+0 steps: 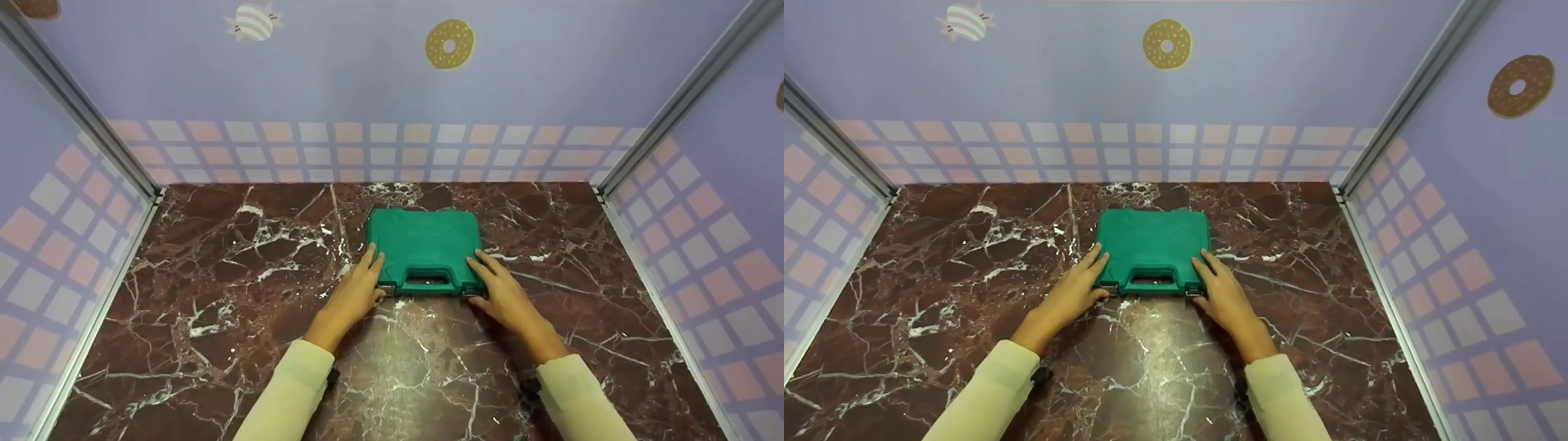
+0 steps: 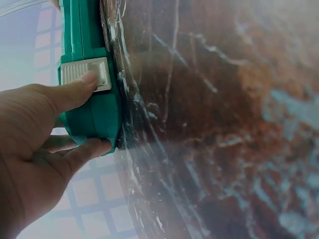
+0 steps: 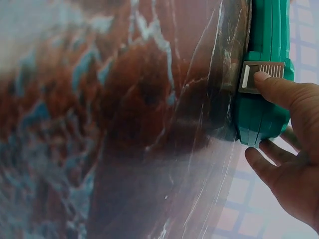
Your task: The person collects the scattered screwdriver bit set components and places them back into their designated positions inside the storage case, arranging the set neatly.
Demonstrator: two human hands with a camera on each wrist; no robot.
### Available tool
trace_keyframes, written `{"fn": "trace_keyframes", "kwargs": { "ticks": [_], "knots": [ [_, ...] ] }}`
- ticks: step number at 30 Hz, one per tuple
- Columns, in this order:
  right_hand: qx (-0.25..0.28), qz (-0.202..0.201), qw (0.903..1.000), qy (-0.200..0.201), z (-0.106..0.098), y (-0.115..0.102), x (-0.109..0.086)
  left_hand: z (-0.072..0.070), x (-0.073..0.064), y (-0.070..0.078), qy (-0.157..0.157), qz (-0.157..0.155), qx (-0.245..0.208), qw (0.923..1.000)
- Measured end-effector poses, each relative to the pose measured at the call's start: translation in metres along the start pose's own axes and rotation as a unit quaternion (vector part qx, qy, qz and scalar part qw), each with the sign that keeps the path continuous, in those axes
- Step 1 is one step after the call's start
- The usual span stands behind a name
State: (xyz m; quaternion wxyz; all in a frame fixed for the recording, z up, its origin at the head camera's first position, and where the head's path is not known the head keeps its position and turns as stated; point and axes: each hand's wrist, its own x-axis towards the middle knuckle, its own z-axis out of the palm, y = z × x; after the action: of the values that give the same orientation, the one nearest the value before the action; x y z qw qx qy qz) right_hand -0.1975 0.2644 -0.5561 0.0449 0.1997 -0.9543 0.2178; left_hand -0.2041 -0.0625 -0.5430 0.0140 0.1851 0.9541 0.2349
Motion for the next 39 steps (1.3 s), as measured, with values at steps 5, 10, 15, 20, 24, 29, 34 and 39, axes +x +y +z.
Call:
{"fn": "trace_keyframes", "kwargs": {
  "ticks": [5,10,15,20,24,29,34,39],
  "knots": [
    [0.005,0.002,1.0000,-0.003,-0.0019,-0.0004,0.0015,-0.0021,0.0008,-0.0004,-0.001,0.007,-0.002,1.0000],
    [0.011,0.003,0.9999,-0.001,-0.0026,0.0000,0.0019,-0.0021,-0.0001,-0.0010,-0.001,0.003,-0.011,0.9999],
    [0.017,-0.003,0.9998,0.008,-0.0027,0.0008,0.0021,-0.0015,0.0005,-0.0001,-0.003,-0.002,-0.009,0.9999],
    [0.021,-0.004,0.9997,0.009,-0.0034,0.0017,0.0019,-0.0027,0.0006,0.0007,-0.008,-0.005,-0.013,0.9999],
    [0.025,-0.003,0.9997,0.008,-0.0031,0.0026,0.0027,-0.0036,0.0016,0.0005,-0.009,-0.009,-0.014,0.9998],
    [0.025,-0.003,0.9997,0.006,-0.0026,0.0036,0.0020,-0.0029,0.0017,0.0001,-0.010,-0.008,-0.020,0.9997],
    [0.016,-0.004,0.9999,0.002,-0.0032,0.0036,0.0017,-0.0030,0.0011,0.0000,-0.011,-0.005,-0.025,0.9996],
    [0.018,-0.014,0.9997,0.008,-0.0033,0.0042,0.0021,-0.0037,0.0006,-0.0006,-0.005,-0.003,-0.024,0.9997]
  ]
}}
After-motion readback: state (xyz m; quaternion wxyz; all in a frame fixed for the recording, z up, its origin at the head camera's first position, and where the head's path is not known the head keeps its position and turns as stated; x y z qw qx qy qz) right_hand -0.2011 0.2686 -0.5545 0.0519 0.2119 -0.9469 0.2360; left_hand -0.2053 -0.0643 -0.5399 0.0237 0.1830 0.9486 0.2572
